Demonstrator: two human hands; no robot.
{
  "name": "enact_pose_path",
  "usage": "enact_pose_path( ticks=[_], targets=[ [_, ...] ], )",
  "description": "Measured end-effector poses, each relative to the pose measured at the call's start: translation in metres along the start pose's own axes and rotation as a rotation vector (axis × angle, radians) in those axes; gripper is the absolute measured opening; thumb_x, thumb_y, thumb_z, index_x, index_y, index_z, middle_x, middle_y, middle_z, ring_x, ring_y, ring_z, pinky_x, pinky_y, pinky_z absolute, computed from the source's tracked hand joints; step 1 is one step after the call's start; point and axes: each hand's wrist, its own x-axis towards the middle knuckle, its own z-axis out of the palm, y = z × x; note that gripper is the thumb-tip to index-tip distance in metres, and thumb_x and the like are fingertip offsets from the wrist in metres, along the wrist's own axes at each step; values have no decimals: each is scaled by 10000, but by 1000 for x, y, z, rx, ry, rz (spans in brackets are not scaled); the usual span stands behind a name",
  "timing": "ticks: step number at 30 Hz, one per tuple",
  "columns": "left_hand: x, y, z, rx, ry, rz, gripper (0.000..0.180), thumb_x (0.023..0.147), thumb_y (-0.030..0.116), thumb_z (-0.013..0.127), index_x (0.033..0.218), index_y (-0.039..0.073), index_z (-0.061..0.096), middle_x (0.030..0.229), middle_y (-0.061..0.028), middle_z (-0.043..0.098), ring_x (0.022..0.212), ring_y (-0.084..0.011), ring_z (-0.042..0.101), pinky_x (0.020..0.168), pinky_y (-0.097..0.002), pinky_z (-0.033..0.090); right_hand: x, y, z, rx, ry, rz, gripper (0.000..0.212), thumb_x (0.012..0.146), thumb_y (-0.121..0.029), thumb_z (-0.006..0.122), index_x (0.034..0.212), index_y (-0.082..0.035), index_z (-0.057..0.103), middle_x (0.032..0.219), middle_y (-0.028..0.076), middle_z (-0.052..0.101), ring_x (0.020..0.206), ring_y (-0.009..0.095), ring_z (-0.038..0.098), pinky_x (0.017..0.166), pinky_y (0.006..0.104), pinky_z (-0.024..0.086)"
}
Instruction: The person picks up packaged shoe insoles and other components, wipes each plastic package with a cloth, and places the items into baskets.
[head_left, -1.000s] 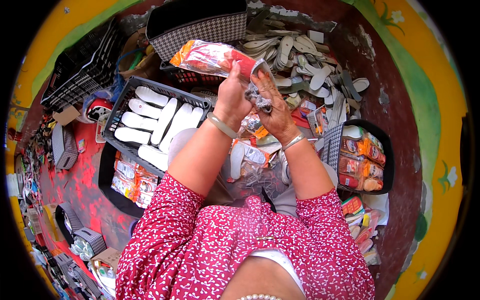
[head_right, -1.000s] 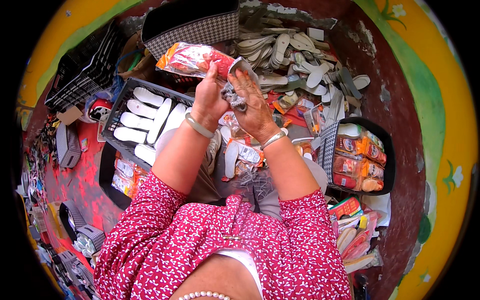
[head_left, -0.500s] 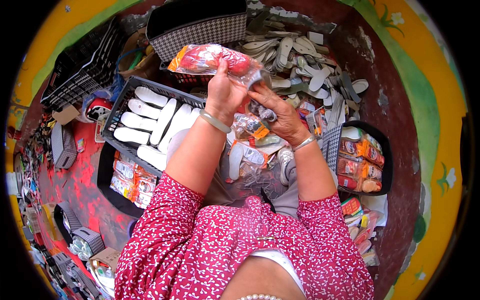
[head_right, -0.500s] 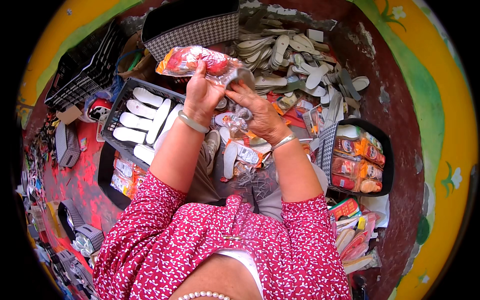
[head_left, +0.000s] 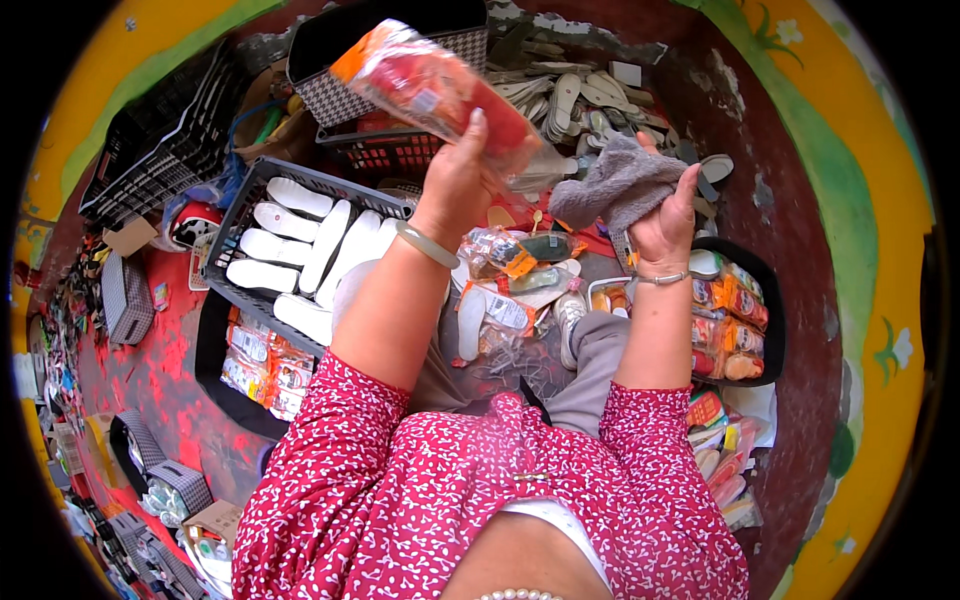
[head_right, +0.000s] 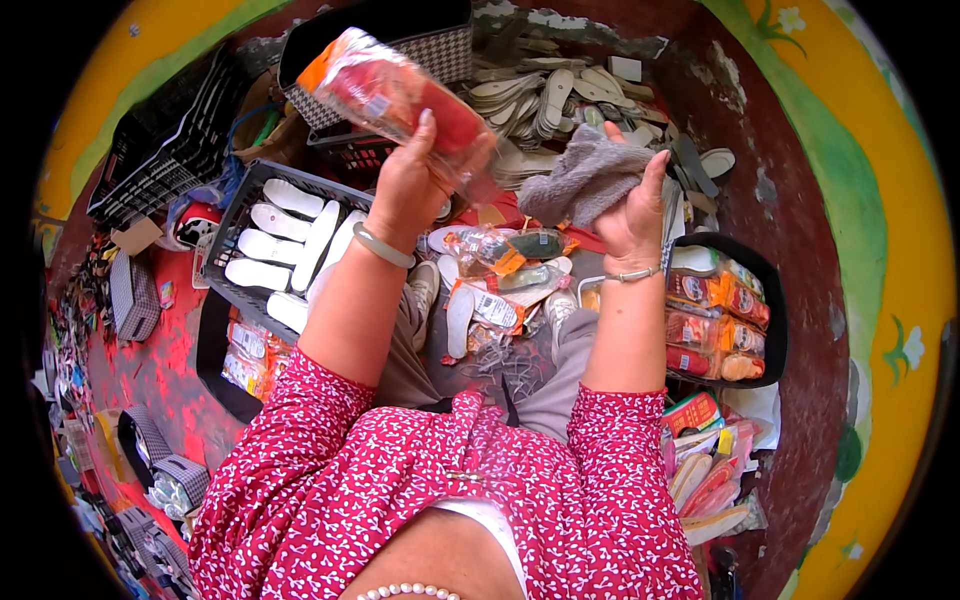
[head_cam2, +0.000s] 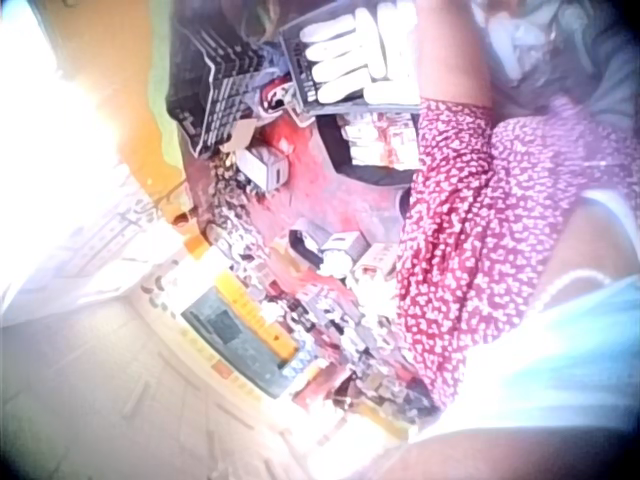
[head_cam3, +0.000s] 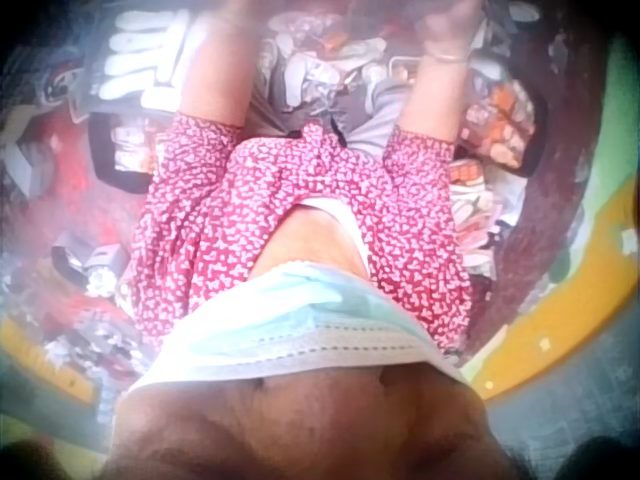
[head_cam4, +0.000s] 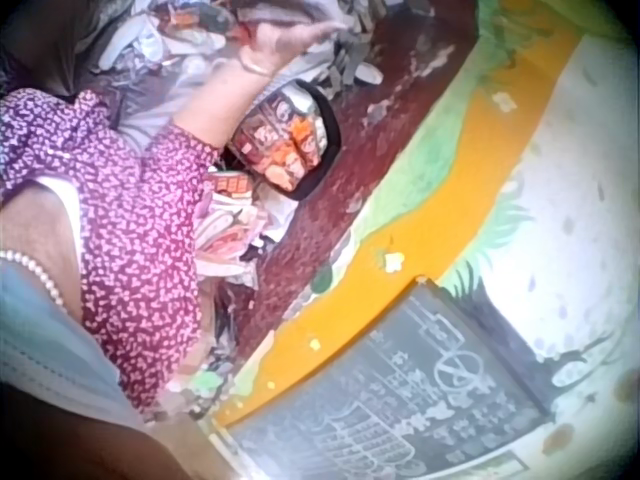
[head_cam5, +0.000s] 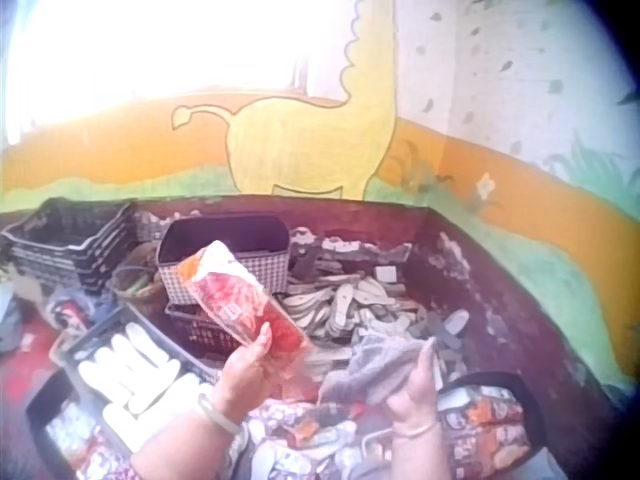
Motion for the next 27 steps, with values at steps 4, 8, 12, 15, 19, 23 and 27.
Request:
enact_pose_path(
  ticks=[4,8,12,15,19,23,27],
  targets=[
    [-4,-18,4,185,12,-10,326,968,230,438,1238,47,434,1138,-110,557,1033,-242,572,956,-442,445,-2,18,16,34,-81,89,967,766,-719,445,1333,55,328,1192,178,539,1103,290,517,980,435,390],
    [-4,-34,2,158,-15,-78,331,968,238,447,1221,25,443,1114,-98,568,1033,-222,561,920,-386,453,1,45,15,-45,-74,169,799,858,-536,510,1367,37,286,1179,163,546,1091,240,529,971,387,406],
    [-8,-44,4,41,50,-105,316,957,245,473,1197,40,476,1106,-77,582,1011,-192,565,923,-381,442,3,72,18,-179,8,139,625,869,-146,625,1374,8,290,1143,123,563,983,179,586,854,321,485],
    [-11,-43,7,88,30,-92,326,949,240,494,1207,43,482,1097,-61,588,998,-171,565,911,-344,443,1,79,20,-128,-31,222,493,828,-108,671,1248,17,446,1050,90,612,853,174,633,698,281,527],
    [-9,-46,0,245,-11,-57,341,940,223,517,1219,29,489,1090,-39,586,983,-138,560,884,-303,450,1,75,15,-200,16,425,222,811,-73,675,1002,15,607,885,75,655,783,175,644,667,278,526],
    [-9,-38,9,442,-52,-75,343,931,200,532,1219,16,494,1081,-33,585,961,-115,559,857,-277,453,2,73,6,-228,15,442,220,812,-58,667,1010,14,604,894,79,658,758,171,645,663,279,526],
    [-6,-33,4,358,-77,-51,335,906,179,564,1192,16,502,1044,-43,594,936,-130,573,844,-277,460,-3,71,19,-211,69,364,207,806,-51,669,993,13,610,880,77,660,740,155,641,654,269,520]
  ],
)
